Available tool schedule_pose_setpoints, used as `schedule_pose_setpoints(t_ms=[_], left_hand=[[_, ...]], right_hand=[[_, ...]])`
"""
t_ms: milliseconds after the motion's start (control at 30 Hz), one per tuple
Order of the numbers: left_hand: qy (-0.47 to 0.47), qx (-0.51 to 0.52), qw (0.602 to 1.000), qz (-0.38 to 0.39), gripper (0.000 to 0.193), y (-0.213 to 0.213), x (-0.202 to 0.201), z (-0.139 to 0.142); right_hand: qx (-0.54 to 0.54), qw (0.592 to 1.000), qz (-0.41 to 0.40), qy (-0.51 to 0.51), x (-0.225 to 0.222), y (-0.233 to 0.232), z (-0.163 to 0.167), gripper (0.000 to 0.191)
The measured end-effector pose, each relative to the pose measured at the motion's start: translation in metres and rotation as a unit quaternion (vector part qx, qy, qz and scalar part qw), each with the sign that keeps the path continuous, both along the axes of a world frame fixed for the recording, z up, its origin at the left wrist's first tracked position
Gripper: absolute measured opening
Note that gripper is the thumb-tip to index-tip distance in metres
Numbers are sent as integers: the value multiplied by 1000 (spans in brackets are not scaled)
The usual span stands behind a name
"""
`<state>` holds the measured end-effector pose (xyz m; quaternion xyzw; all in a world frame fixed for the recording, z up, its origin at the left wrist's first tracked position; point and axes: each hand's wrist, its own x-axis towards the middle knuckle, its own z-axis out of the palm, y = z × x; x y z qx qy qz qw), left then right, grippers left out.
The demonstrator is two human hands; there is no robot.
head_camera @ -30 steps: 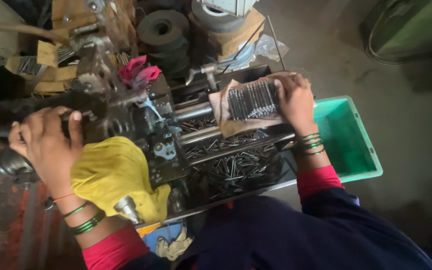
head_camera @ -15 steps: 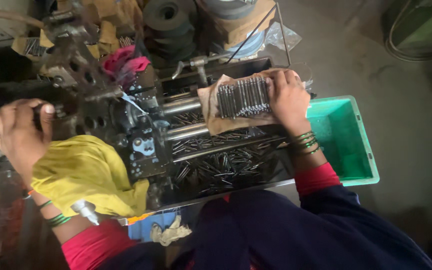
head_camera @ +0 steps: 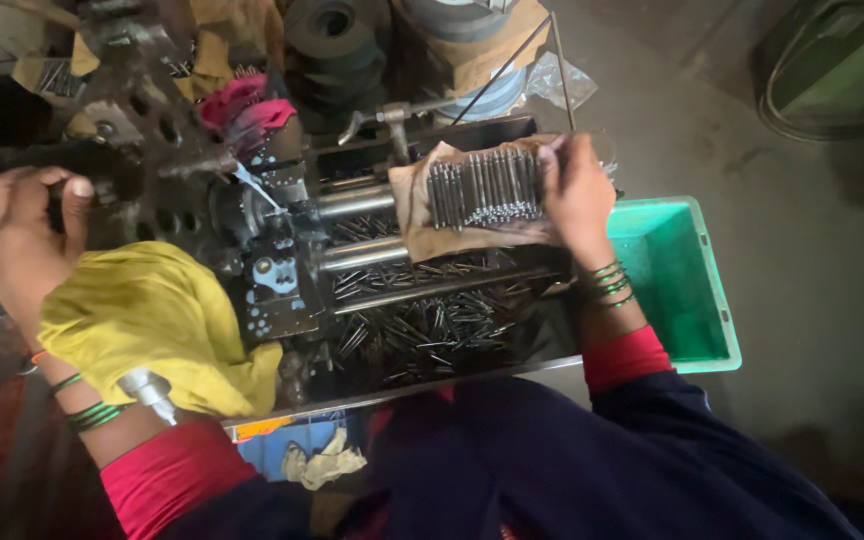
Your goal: The person operates a nail-making machine by inserting metal rods into the feed, pulling a lever to cut and form nails, and collecting the finished nails. The person repeatedly cycles the machine and arranges the output nails on a cloth.
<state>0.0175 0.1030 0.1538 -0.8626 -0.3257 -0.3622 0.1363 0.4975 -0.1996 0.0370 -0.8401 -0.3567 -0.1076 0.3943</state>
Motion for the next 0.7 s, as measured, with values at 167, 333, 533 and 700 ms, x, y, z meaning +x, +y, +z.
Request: schedule_pose_setpoints(t_ms=[167,333,533,700], left_hand=[[25,39,999,19,18,16,-12,-7],[5,9,1000,16,19,8,-16,0],[-9,27,1000,7,23,11,-22,9],[-23,20,1000,-2,27,10,-29,12]], right_hand=[[298,940,109,124,4,0,-8,20],[349,921,91,148,-11,2,-6,15],[291,946,88,115,-39,11,12,14],[305,941,117,90,-51,13,20,13]])
